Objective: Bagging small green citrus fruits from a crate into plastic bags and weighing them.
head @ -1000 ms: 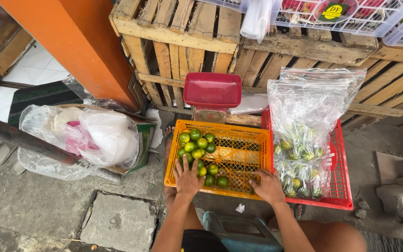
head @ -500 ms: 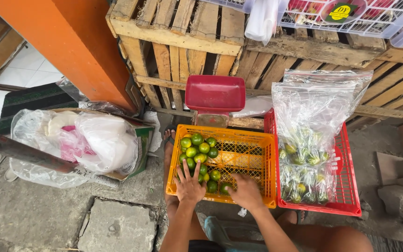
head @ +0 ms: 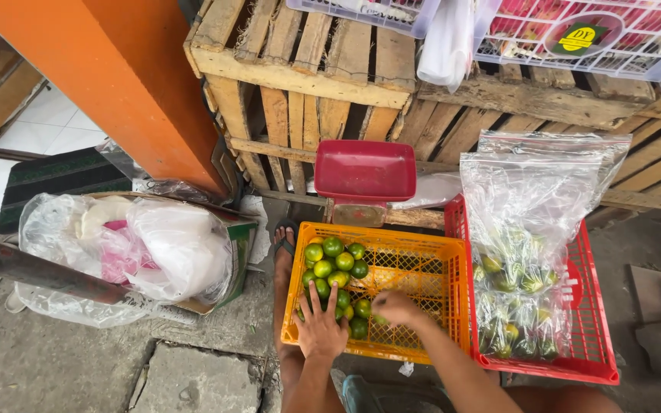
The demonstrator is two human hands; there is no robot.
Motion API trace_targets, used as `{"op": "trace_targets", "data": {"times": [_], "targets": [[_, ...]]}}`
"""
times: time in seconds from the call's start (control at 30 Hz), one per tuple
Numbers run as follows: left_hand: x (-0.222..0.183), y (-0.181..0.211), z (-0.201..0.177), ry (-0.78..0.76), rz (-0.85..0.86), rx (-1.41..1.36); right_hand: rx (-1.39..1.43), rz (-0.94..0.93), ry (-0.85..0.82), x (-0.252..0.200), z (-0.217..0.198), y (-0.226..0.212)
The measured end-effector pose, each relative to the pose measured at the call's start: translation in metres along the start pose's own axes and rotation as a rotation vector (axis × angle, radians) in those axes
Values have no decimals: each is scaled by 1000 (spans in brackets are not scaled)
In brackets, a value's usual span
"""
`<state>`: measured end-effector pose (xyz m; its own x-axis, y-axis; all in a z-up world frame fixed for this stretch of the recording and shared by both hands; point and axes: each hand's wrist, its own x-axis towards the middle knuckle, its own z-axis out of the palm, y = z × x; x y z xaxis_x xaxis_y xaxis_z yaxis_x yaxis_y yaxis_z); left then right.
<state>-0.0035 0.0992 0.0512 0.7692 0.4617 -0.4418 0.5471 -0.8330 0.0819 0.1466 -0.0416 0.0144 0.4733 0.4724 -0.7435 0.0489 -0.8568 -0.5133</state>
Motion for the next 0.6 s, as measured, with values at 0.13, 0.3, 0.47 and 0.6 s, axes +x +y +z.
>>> {"op": "trace_targets", "data": {"times": [0.13, 0.3, 0.47, 0.6], "targets": [[5, -1, 6, 37, 4, 25, 262, -144, 61, -75, -90, -89], [4, -2, 9, 19, 3, 12, 200, -334, 408, -113, -169, -174], [0, -1, -2, -25, -3, -8, -30, -299, 552, -13, -191, -172], [-2, 1, -12, -73, -17, -14, -78, -277, 592, 24, -190, -170]]}}
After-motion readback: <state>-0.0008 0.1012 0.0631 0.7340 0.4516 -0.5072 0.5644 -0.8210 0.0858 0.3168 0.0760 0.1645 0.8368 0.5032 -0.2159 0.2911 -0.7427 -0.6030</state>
